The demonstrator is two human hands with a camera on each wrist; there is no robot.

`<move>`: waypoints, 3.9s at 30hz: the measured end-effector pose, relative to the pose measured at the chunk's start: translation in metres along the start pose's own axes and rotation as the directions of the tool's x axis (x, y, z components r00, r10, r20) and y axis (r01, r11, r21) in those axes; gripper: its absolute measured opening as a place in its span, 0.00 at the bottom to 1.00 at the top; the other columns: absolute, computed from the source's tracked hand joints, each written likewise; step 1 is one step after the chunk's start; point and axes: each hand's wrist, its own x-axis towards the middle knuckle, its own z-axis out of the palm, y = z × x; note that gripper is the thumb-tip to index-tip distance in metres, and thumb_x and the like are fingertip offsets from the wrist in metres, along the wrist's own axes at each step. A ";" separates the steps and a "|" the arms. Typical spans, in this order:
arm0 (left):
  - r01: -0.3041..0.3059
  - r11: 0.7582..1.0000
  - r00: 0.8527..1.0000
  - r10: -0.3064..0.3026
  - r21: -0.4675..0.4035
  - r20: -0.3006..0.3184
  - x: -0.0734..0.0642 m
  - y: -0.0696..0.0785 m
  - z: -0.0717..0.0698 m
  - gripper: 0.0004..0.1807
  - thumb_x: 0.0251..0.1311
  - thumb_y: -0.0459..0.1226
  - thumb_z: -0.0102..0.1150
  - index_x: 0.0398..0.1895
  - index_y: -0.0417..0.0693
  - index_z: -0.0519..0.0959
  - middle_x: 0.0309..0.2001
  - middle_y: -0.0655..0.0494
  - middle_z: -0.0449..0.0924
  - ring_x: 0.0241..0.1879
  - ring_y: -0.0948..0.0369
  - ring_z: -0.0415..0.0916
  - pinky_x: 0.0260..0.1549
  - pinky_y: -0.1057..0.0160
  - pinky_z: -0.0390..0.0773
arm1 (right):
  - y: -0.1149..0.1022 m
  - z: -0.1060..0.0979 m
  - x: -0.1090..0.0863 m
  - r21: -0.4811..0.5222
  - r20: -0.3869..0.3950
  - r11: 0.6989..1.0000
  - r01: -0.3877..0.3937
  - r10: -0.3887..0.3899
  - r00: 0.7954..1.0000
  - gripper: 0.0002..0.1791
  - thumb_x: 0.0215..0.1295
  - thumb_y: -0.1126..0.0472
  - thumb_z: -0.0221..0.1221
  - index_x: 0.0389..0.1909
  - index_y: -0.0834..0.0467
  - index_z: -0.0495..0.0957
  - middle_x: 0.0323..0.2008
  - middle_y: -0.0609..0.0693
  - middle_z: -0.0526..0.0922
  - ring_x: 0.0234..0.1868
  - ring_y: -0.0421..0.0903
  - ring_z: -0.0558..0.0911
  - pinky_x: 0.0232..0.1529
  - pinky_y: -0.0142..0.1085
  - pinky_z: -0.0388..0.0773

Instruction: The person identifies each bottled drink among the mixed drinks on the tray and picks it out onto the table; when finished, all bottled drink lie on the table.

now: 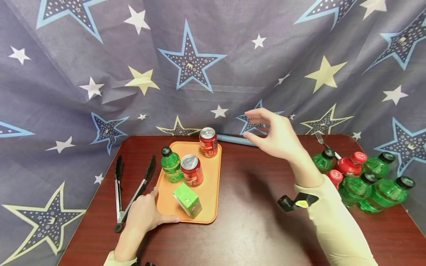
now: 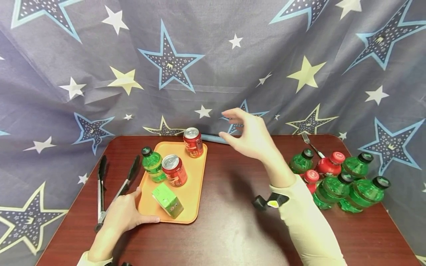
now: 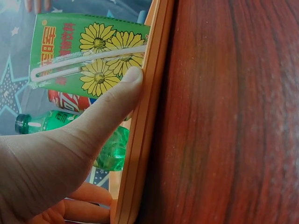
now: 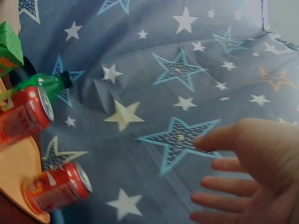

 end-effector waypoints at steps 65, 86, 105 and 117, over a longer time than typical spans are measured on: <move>-0.009 1.000 1.000 0.009 0.002 0.002 0.002 -0.002 0.001 0.79 0.19 0.76 0.81 0.69 0.23 0.73 0.43 0.25 0.86 0.40 0.37 0.87 0.39 0.40 0.85 | -0.040 0.222 0.057 0.018 0.484 0.976 0.216 -0.197 0.853 0.38 0.54 0.46 0.79 0.64 0.52 0.79 0.53 0.45 0.89 0.54 0.42 0.86 0.58 0.32 0.81; -0.008 1.000 1.000 0.008 -0.003 0.009 0.001 -0.002 0.001 0.80 0.18 0.76 0.81 0.69 0.23 0.73 0.44 0.24 0.86 0.42 0.36 0.87 0.41 0.39 0.85 | -0.046 0.221 0.059 -0.110 0.458 0.979 0.171 -0.103 0.883 0.33 0.52 0.41 0.80 0.56 0.51 0.82 0.44 0.42 0.89 0.44 0.39 0.85 0.47 0.29 0.80; 0.002 1.000 1.000 -0.002 0.008 0.028 0.004 0.001 -0.003 0.80 0.17 0.76 0.81 0.68 0.22 0.72 0.41 0.25 0.85 0.39 0.36 0.86 0.39 0.40 0.85 | -0.059 0.140 0.079 -0.014 0.134 0.995 0.100 -0.097 0.986 0.29 0.51 0.40 0.80 0.50 0.49 0.85 0.39 0.42 0.91 0.41 0.40 0.87 0.45 0.36 0.82; 0.001 1.000 1.000 -0.002 0.010 0.019 0.003 0.001 -0.001 0.80 0.17 0.76 0.82 0.68 0.22 0.73 0.40 0.25 0.85 0.39 0.36 0.86 0.39 0.39 0.85 | -0.041 0.071 0.057 -0.084 0.109 0.994 0.073 -0.063 0.992 0.25 0.49 0.40 0.80 0.43 0.48 0.85 0.32 0.42 0.90 0.34 0.42 0.85 0.39 0.39 0.80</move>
